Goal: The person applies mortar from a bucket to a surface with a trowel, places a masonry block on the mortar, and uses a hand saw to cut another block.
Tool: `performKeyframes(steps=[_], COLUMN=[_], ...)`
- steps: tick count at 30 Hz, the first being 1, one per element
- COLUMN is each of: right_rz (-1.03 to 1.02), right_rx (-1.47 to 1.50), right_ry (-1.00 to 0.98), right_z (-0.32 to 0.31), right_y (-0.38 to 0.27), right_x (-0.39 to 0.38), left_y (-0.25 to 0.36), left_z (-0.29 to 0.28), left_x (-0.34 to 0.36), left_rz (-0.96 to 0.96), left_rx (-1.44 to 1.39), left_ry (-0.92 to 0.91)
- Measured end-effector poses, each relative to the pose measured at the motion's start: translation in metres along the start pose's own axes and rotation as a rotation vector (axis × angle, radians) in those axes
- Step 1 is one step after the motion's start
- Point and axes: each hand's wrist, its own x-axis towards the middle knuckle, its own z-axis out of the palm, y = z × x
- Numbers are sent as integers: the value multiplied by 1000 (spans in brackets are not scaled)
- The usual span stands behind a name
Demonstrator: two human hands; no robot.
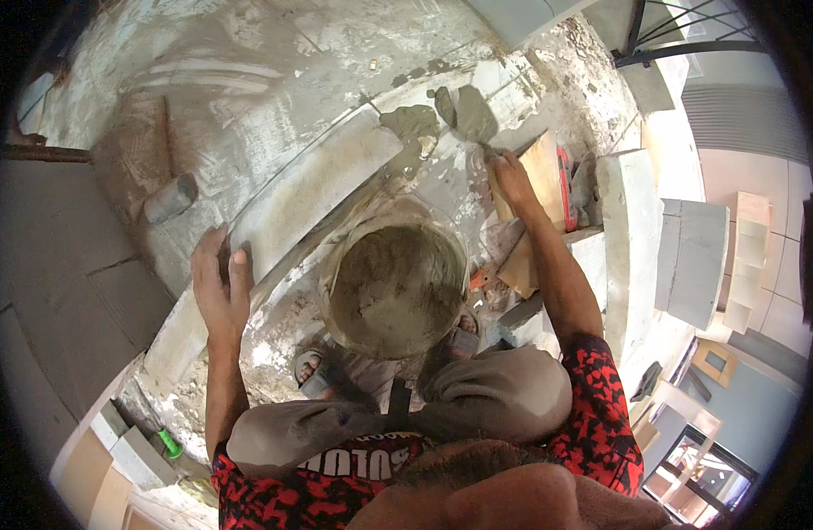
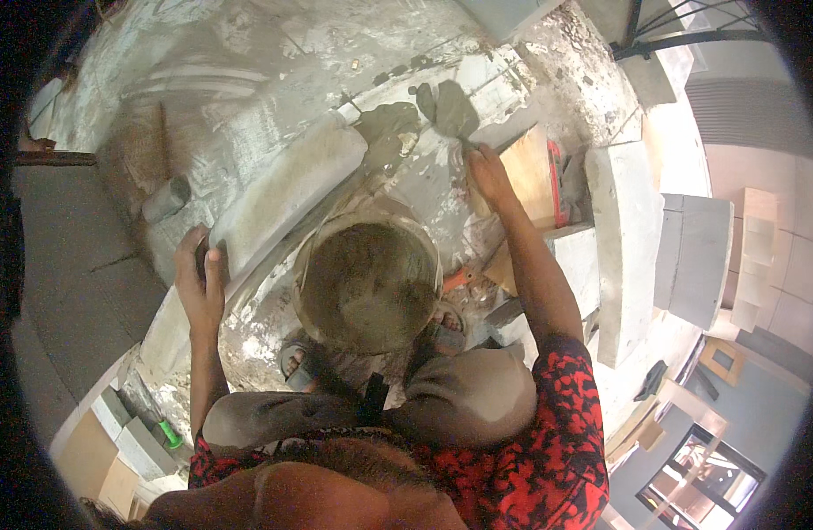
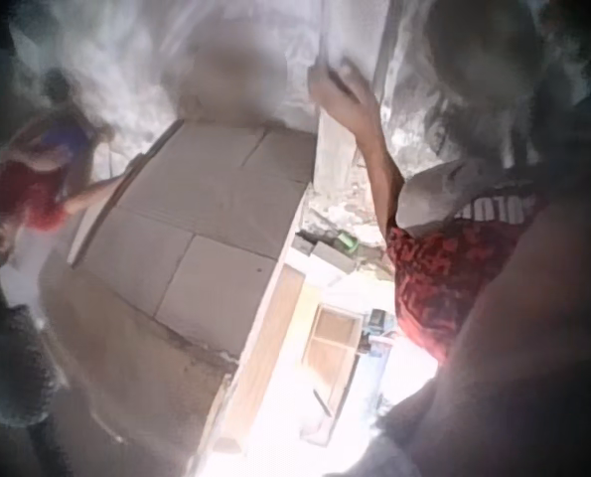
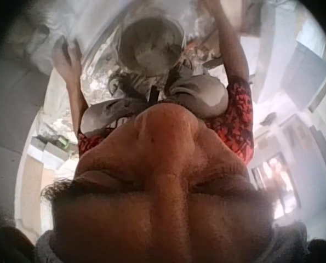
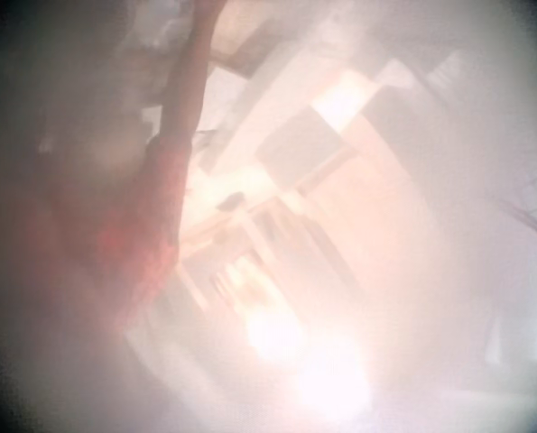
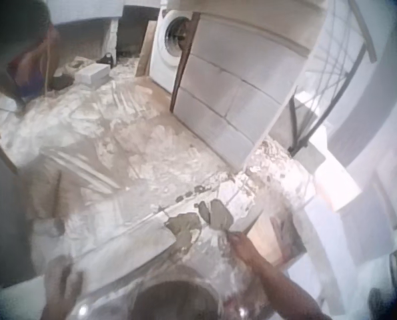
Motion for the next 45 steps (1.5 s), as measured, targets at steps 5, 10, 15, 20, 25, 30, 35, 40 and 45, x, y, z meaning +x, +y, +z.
performKeyframes(steps=[5,10,15,20,25,30,35,40,45], right_rz=[257,238,206,-443,-434,222,82,-544,-498], right_rx=[364,453,221,-619,-593,57,-323,-736,-832], right_ry=[-52,-28,-145,1,129,-125,-297,-207,54], right_z=[12,31,42,30,-1,9,27,36,8], right_y=[-6,-3,-4,6,1,-31,-41,-44,-22], right_x=[-30,-18,-6,8,39,33,15,1,33], left_y=[4,6,5,2,0,-4,-9,-10,-10], left_z=[1,-2,-1,-4,-4,-5,-9,-12,-12], left_x=[-2,1,5,3,4,4,5,9,9], left_rz=[36,-1,13,4,57,73,51,61,72], left_rx=[113,106,119,158,148,126,49,27,15], left_ry=[-9,-51,-55,-90,-114,-126,-171,-209,-205])
